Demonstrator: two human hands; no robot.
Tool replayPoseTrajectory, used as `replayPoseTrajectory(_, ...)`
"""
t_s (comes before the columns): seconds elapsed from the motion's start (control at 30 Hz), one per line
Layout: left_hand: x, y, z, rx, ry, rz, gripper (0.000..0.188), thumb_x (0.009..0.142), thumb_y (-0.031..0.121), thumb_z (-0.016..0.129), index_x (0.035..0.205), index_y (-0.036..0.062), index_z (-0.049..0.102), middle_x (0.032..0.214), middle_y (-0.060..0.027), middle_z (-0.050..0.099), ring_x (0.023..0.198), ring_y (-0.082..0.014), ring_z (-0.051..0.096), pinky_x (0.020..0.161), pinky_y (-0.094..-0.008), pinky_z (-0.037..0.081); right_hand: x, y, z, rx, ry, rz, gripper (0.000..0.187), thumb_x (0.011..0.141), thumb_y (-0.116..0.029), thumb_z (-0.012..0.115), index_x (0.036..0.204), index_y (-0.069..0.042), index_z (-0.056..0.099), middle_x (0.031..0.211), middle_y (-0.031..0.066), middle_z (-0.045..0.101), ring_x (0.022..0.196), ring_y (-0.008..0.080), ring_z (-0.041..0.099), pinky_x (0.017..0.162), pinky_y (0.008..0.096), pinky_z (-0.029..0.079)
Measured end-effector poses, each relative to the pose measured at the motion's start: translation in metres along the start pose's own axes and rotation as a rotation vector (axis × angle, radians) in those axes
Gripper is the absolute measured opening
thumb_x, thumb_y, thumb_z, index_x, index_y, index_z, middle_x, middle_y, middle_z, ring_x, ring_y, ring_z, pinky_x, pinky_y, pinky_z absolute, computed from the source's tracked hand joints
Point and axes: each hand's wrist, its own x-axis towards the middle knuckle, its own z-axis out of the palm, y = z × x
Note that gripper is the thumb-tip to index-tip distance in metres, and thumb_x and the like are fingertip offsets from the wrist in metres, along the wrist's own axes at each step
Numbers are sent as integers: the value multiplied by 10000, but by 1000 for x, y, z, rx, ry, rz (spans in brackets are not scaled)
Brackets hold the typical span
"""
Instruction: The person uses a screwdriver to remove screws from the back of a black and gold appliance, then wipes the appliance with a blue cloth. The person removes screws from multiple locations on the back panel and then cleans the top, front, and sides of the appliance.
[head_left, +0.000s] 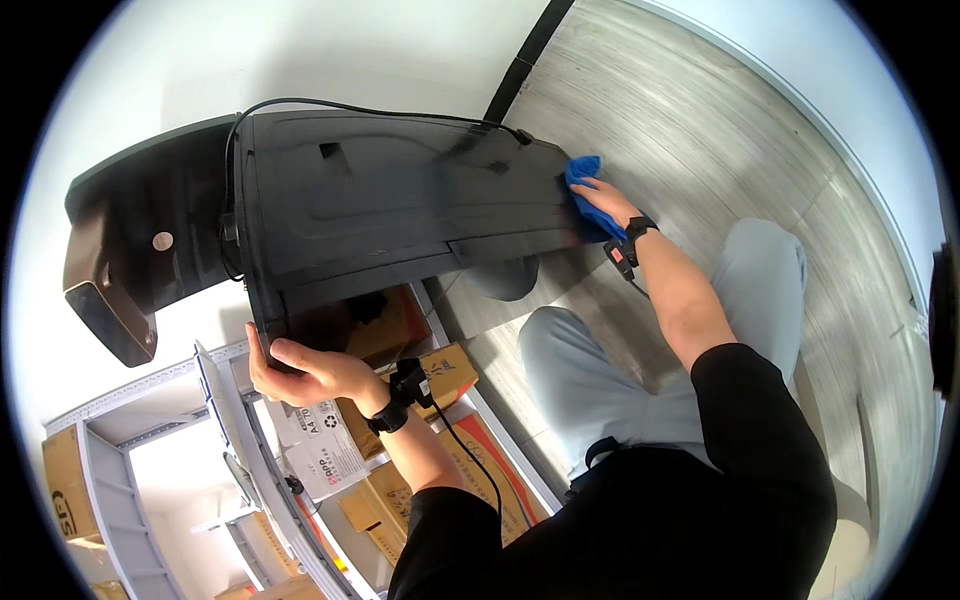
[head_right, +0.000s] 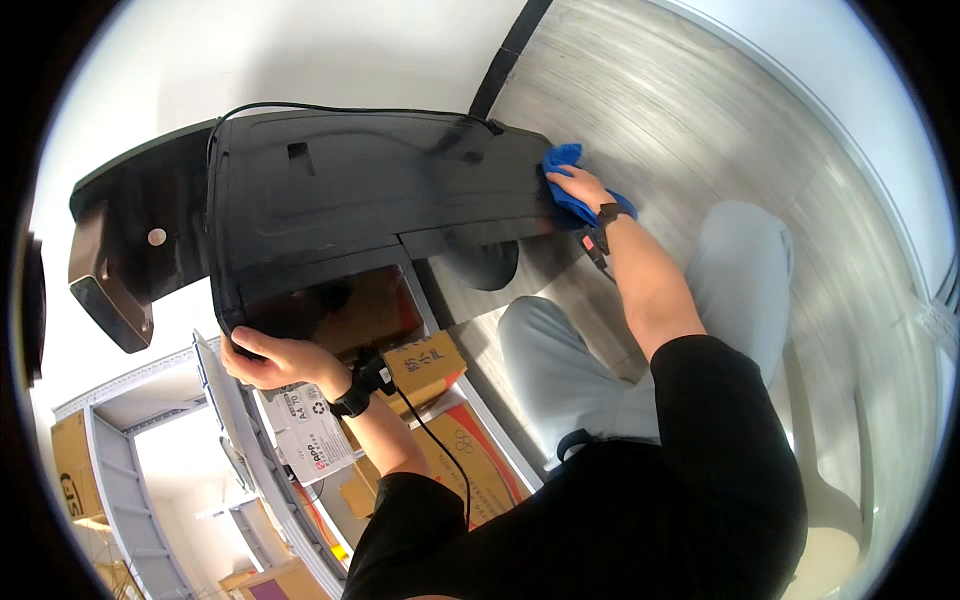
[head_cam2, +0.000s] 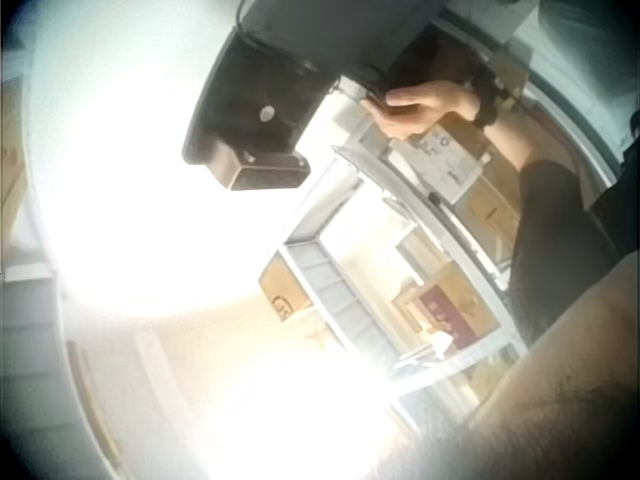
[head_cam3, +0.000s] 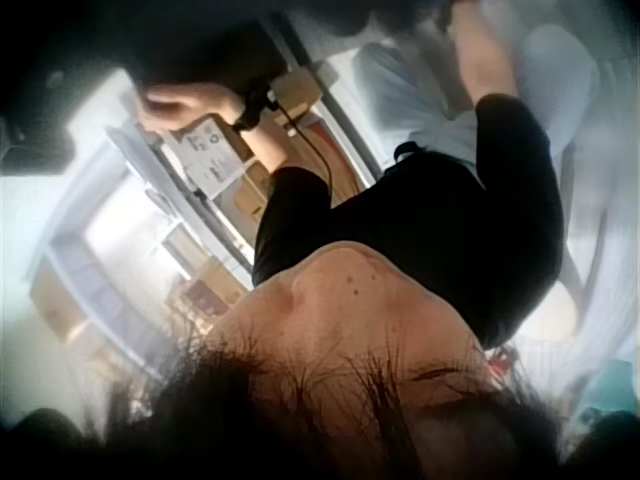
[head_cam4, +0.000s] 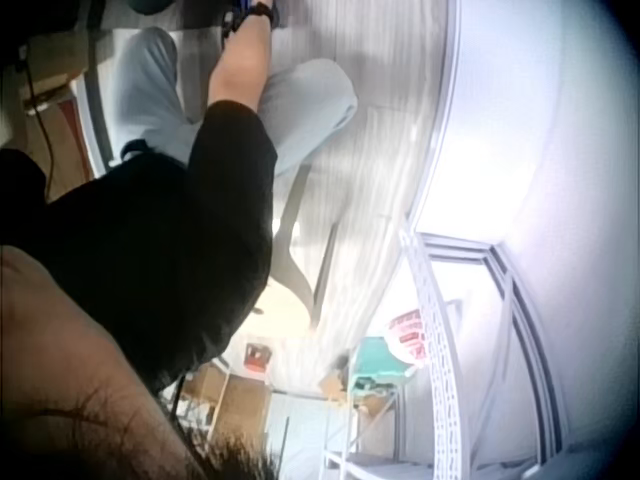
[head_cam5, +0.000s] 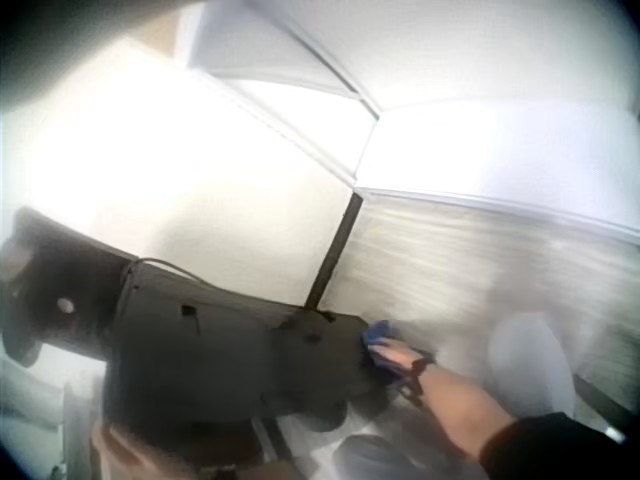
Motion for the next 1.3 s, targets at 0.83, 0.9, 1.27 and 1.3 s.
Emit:
replayPoseTrajectory(0.83, 1, 11, -5, -17, -78, -50, 337, 986, 295, 526, 1097, 20, 686, 1068, -70, 708, 971, -230, 589, 922, -371, 389, -40, -315, 61, 4, -316, -869, 577, 905, -541, 597, 1342, -165, 578, 1285, 115, 611, 1193, 253, 556, 1010, 318, 416)
replayPoseTrajectory(0.9, -1, 10, -5, -36, -83, -61, 338, 987, 291, 523, 1104, 17, 683, 1077, -79, 704, 976, -230, 586, 908, -369, 398, -27, -307, 57, 14, -364, -832, 611, 894, -563, 590, 1374, -188, 551, 1340, 110, 573, 1236, 252, 525, 1031, 320, 398)
replayPoseTrajectory(1.27, -6, 5, -2, -71, -35, -118, 380, 1002, 332, 474, 1095, 11, 654, 1014, -86, 627, 901, -213, 561, 777, -343, 446, 61, -121, 21, 36, -302, -357, 734, 852, -586, 606, 1419, -133, 500, 1429, 134, 508, 1315, 286, 463, 1096, 347, 335)
replayPoseTrajectory(1.3, -7, 6, -2, -69, -29, -143, 381, 1000, 340, 477, 1084, 7, 643, 1002, -86, 615, 900, -213, 561, 772, -343, 448, 71, -107, 22, 47, -274, -327, 733, 853, -584, 603, 1416, -126, 502, 1435, 137, 503, 1324, 288, 455, 1100, 349, 330)
